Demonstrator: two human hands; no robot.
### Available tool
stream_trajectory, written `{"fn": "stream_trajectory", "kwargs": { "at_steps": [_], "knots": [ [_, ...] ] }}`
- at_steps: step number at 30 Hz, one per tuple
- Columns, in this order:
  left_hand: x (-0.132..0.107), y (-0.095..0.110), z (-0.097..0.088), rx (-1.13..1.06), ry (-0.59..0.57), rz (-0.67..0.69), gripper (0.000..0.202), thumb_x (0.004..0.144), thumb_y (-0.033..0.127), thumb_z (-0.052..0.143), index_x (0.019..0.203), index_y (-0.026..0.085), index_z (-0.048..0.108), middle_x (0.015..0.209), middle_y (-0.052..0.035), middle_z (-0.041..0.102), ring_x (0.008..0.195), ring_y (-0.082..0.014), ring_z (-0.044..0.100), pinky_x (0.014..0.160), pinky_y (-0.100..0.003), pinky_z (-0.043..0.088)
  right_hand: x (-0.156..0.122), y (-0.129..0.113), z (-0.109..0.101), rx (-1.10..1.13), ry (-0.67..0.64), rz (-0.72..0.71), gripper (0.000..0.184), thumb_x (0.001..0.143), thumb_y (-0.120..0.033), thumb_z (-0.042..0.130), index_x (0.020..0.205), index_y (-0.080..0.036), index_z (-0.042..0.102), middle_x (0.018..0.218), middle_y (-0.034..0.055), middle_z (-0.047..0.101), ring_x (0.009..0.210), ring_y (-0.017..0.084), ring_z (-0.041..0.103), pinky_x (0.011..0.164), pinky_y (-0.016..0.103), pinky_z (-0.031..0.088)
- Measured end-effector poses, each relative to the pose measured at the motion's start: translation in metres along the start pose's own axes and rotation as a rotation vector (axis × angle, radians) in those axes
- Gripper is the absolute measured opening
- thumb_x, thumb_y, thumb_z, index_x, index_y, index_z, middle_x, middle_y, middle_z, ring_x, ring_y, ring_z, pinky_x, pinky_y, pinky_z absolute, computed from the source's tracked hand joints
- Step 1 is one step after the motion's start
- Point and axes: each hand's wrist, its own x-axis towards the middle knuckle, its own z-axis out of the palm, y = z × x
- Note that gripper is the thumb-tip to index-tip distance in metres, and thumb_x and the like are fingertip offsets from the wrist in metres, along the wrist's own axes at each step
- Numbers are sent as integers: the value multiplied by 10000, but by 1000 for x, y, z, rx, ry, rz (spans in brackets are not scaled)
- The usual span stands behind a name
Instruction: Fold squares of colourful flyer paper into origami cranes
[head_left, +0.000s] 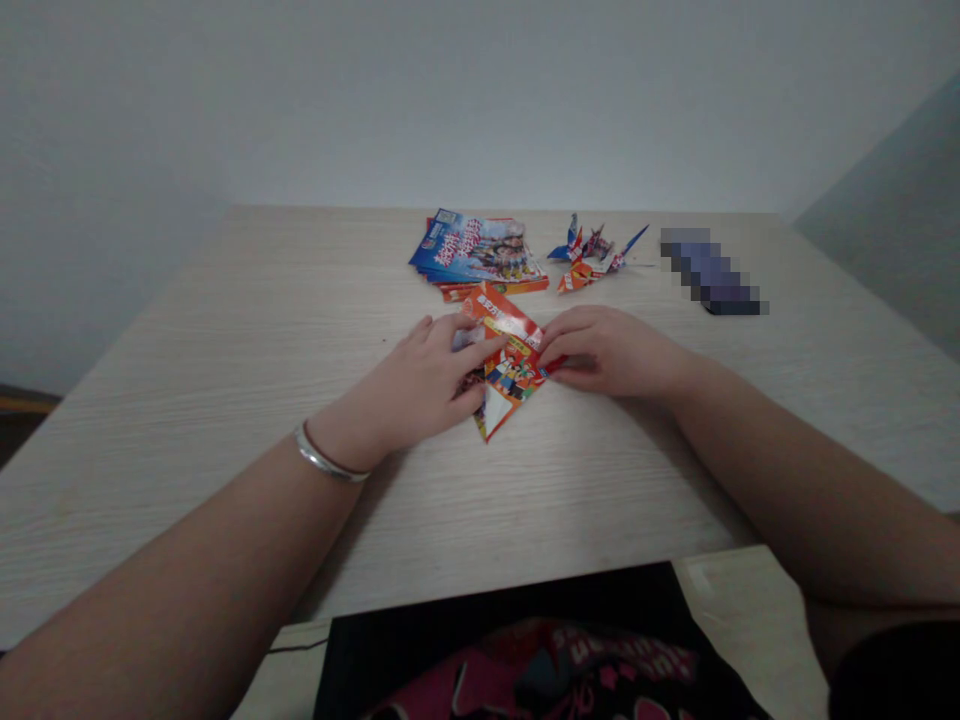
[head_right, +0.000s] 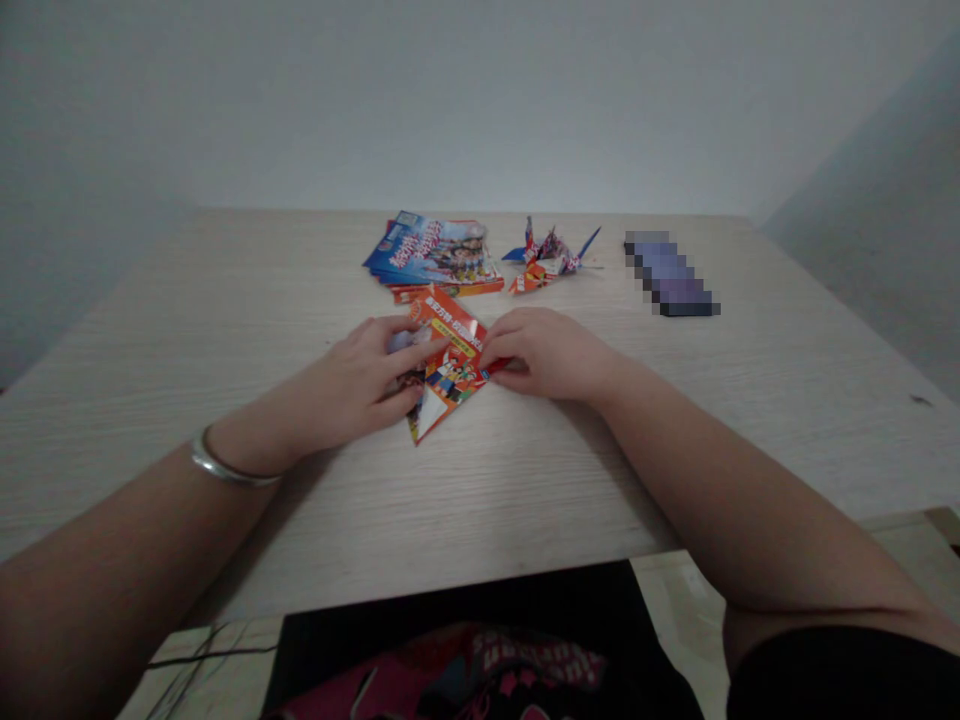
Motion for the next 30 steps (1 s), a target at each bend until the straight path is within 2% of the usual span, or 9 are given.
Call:
{"fn": "stream_trajectory", "kwargs": {
  "at_steps": [3,7,11,14,16,21,25,30],
  "knots": [
    [1,-6,2,-67,19,38,436,993,296,483,1398,196,610,1441,-172,539,1312,-337,533,1130,-524,449,0,-2,0,-7,-30,46,129,900,-255,639,929,-205,755,1099,76,786,988,223,720,913,371,537],
    [1,-11,0,-120,21,2,332,959,243,485,1235,171,654,1399,-164,574,1272,-318,572,1117,-514,469,1,-3,-2,-14,-58,138,113,880,-292,672,880,-205,744,1073,79,787,968,236,721,897,383,537],
    [2,-15,-5,-165,39,-10,179,849,178,534,1006,170,621,1208,-156,648,1125,-298,621,1009,-477,527,-1,-1,-4,-64,-57,172,248,888,-395,696,1042,-211,757,1073,82,783,988,248,706,925,397,519],
    [3,-18,-10,-234,-2,3,92,831,193,575,922,206,573,1006,-83,670,924,-232,640,865,-387,550,-4,0,-6,-113,-55,169,337,900,-443,682,1133,-210,752,1100,95,776,1025,269,699,940,417,516],
    [3,-19,-13,-242,-26,8,68,846,227,600,907,211,574,971,-65,669,877,-215,635,831,-367,545,-5,2,-7,-115,-63,146,344,910,-450,666,1136,-205,755,1136,101,772,1058,277,695,960,428,513],
    [3,-21,-17,-210,-66,46,89,888,257,590,910,193,648,1041,-89,699,963,-224,662,916,-386,548,-9,6,-11,-154,-60,120,338,919,-414,633,1147,-200,762,1176,106,769,1089,281,692,978,433,522],
    [2,-23,-17,-214,-87,75,157,912,254,585,991,209,713,1088,-72,746,1007,-215,691,941,-370,549,-11,5,-13,-165,-22,130,410,958,-409,555,1200,-151,763,1218,151,759,1154,323,682,1027,491,516],
    [0,-22,-19,-220,-127,114,233,979,305,541,982,245,766,1089,-45,776,1038,-206,705,989,-372,532,-9,1,-8,-230,-47,212,554,973,-549,530,1269,-128,733,1349,176,705,1258,349,642,1105,523,485]
  ]
}}
